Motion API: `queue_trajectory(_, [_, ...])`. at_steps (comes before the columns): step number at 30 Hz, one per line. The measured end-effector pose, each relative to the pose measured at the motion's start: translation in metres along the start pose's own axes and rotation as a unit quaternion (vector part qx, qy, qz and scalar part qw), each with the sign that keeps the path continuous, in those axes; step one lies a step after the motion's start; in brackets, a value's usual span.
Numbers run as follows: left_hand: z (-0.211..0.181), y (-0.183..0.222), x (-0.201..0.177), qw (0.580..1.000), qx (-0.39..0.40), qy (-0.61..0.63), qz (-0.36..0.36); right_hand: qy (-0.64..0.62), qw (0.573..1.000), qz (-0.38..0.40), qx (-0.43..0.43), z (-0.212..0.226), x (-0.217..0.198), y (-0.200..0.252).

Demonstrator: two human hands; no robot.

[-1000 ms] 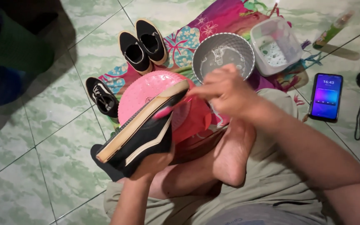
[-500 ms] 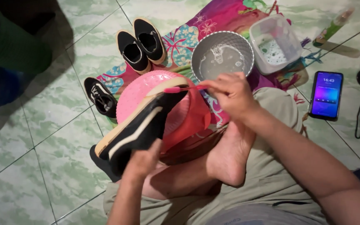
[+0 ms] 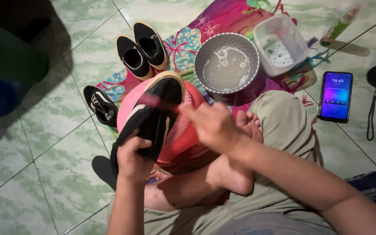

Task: Cleaning the sole and upper of a black sneaker using a toothbrush and soapy water.

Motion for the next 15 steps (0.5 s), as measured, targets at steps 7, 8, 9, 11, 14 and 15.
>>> queue_trajectory(7, [-0.021, 0.013, 0.048, 0.996, -0.016, 0.054, -0.070, -0.040, 0.998, 0.026, 0.033, -0.014, 0.014, 0.014])
queue_trajectory(8, [-0.018, 0.011, 0.044, 0.995, -0.046, 0.053, -0.072, 0.002, 1.000, 0.025, 0.004, -0.013, 0.013, 0.011])
queue_trajectory(9, [-0.015, 0.010, 0.040, 0.993, -0.076, 0.052, -0.075, 0.045, 0.998, 0.024, -0.024, -0.012, 0.013, 0.008])
queue_trajectory(11, [-0.017, 0.015, 0.051, 0.992, -0.083, 0.067, -0.062, 0.048, 0.998, 0.031, -0.002, -0.038, 0.018, 0.018])
queue_trajectory(14, [-0.023, 0.020, 0.072, 0.990, -0.098, 0.095, -0.048, 0.041, 0.998, 0.047, 0.003, -0.035, 0.025, 0.028])
queue_trajectory(15, [-0.027, 0.022, 0.079, 0.988, -0.100, 0.109, -0.049, 0.026, 0.998, 0.055, -0.017, -0.024, 0.027, 0.029])
Point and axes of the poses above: each hand's wrist, its own y-axis away from the middle knuckle, its own x-axis out of the palm, z = x × y, the point moved 9 cm from there along -y, towards the middle knuckle
